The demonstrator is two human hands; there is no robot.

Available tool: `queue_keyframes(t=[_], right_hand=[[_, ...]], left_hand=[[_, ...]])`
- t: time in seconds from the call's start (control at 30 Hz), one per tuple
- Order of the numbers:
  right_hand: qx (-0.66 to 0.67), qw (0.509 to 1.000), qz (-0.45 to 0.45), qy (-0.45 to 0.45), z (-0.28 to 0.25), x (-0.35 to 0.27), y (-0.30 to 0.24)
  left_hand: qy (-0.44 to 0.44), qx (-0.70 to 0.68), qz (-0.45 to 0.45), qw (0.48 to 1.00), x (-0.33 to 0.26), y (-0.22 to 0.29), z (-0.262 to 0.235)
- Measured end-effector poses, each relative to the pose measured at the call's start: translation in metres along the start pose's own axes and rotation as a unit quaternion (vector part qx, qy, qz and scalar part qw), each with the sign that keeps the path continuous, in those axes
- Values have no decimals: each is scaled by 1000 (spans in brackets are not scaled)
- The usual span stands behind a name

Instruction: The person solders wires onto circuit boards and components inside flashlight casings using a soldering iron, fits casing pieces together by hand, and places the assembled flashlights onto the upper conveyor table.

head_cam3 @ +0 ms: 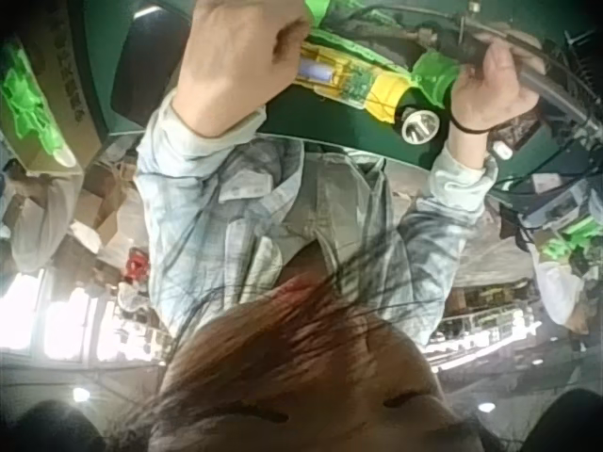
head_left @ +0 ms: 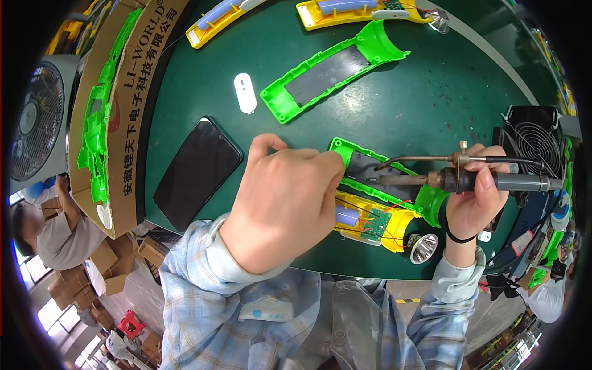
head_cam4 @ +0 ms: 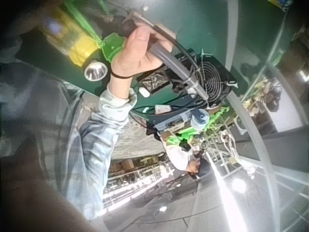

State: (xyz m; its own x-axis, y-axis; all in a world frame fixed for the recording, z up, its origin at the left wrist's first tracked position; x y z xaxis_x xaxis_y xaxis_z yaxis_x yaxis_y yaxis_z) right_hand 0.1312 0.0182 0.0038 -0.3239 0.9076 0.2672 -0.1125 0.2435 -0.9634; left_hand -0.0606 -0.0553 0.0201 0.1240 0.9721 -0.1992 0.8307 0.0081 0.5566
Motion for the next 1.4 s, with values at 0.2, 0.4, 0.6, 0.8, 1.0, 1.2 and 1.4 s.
queue_keyframes(t=[0.2, 0.4, 0.6, 0.8, 1.0, 1.2, 1.4], right_hand=[[21, 1000, -8, -8, 6, 4, 5], [-12, 1000, -12, -16, 8, 4, 7], [-18, 1000, -2, -24, 9, 3, 8], [-42, 998, -12, -43, 10, 2, 9], [-76, 996, 20, -51, 11, 0, 7], [-46, 998, -16, -50, 13, 2, 8], [-48, 998, -16, -48, 11, 1, 9]], left_hand=[[-19, 57, -8, 998, 2, 0, 1], [-63, 49, -22, 997, 12, -4, 1], [-63, 47, -34, 996, 14, -1, 0], [-61, 44, -46, 996, 15, -1, 1], [-55, 56, -45, 996, 16, -2, 0], [-65, 59, -43, 995, 15, -3, -1], [-70, 47, -53, 995, 16, -3, 1]])
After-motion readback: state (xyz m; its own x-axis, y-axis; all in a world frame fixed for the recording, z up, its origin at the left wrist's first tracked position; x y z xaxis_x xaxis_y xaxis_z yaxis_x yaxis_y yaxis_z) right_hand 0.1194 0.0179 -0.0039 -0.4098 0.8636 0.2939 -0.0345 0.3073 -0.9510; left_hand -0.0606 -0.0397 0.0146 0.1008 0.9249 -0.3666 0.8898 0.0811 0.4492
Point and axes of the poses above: each hand's wrist, its own x-axis towards the middle knuckle, its own z-axis out of the palm, y = z × x, the point moved 3 cm from there along x, towards the middle knuckle, and after that the axes turned 7 degrees about -y, right-handed, at the moved point
